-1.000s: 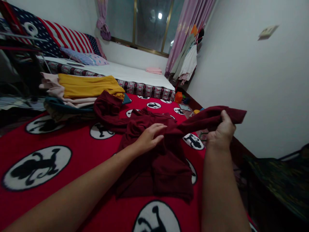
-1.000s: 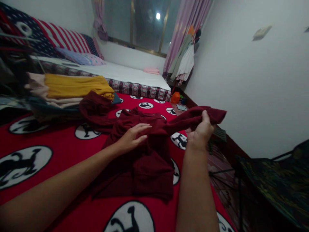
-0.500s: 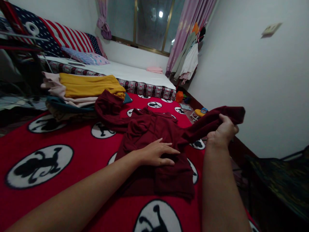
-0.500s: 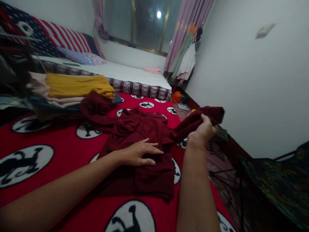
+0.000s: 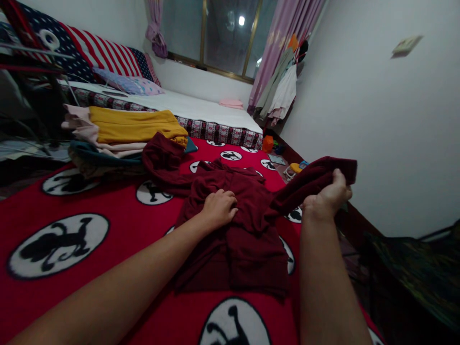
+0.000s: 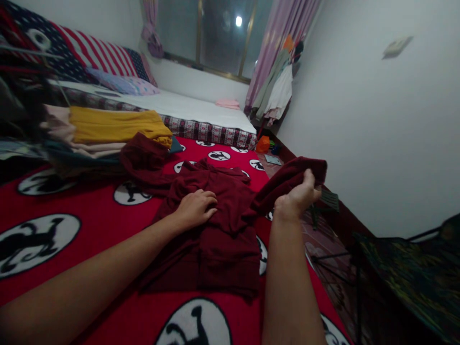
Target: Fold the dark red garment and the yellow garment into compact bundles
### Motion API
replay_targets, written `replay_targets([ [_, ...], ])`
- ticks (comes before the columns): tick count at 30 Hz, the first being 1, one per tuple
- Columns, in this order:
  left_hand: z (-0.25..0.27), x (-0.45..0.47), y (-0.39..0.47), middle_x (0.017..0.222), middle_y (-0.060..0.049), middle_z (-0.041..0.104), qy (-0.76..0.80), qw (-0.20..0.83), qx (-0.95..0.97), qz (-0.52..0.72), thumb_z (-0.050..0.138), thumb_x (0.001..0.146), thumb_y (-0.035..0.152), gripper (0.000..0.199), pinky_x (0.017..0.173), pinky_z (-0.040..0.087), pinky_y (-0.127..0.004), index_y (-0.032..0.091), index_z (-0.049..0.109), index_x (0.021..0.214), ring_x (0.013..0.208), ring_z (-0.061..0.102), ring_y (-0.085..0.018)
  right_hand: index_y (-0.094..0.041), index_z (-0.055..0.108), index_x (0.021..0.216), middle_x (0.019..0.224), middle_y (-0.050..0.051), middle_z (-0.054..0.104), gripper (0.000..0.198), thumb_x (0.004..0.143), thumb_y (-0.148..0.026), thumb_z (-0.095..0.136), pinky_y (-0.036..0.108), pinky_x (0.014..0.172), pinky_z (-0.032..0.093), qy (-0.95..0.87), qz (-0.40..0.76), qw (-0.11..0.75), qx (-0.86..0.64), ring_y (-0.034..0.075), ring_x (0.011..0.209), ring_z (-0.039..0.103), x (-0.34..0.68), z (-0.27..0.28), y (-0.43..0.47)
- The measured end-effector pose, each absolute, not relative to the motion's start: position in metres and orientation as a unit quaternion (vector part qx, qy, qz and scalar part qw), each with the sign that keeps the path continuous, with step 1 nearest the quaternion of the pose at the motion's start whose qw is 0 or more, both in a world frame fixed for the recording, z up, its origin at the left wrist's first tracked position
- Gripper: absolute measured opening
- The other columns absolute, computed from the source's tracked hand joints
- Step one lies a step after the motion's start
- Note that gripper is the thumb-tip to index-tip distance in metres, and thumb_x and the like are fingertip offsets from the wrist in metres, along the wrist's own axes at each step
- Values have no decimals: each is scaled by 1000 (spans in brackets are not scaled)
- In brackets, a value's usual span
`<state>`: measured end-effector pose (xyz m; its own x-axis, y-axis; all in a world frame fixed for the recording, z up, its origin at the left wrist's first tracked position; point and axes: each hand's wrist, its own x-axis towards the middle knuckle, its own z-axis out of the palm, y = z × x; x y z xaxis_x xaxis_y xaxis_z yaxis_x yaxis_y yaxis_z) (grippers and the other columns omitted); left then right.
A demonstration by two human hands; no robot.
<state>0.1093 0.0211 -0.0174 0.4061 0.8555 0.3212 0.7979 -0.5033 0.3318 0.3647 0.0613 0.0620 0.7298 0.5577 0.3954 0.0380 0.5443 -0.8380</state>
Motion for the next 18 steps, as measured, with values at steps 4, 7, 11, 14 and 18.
replay_targets([
  [4, -16, 97, 36, 94, -8, 71, 525, 278, 692, 411, 45, 91, 39, 32, 74, 53, -32, 18, 69, 95, 85, 68, -21, -19, 65, 94, 92, 4, 70, 40, 76, -54, 63, 31, 73, 57, -509, 227, 678, -480, 19, 90, 68, 322, 74, 40],
  [7, -15, 81, 50, 101, -10, 67, 500, 418, 514, 557, 30, 95, 43, 43, 61, 54, -28, 16, 55, 119, 74, 69, -17, -16, 72, 96, 90, 8, 73, 46, 71, -54, 70, 32, 76, 55, -604, 241, 583, -487, 20, 87, 69, 305, 81, 30],
  [11, -19, 69, 57, 107, -11, 64, 496, 374, 508, 597, 44, 90, 39, 38, 64, 56, -29, 16, 54, 118, 83, 68, -19, -13, 74, 90, 85, 10, 74, 36, 72, -44, 69, 34, 74, 54, -580, 126, 579, -559, 21, 78, 69, 326, 72, 39],
  [14, -21, 75, 49, 106, -9, 67, 478, 225, 642, 556, 55, 86, 29, 24, 88, 53, -38, 17, 64, 105, 97, 64, -21, -14, 75, 89, 85, 11, 75, 28, 75, -36, 64, 36, 79, 53, -579, 52, 476, -660, 24, 81, 69, 347, 51, 52],
  [18, -21, 90, 32, 119, -7, 65, 365, 83, 819, 435, 63, 83, 23, 26, 104, 42, -43, 20, 67, 109, 115, 54, -24, -16, 74, 103, 103, 11, 74, 31, 75, -25, 63, 37, 89, 49, -596, 23, 284, -751, 27, 98, 68, 355, 18, 63],
])
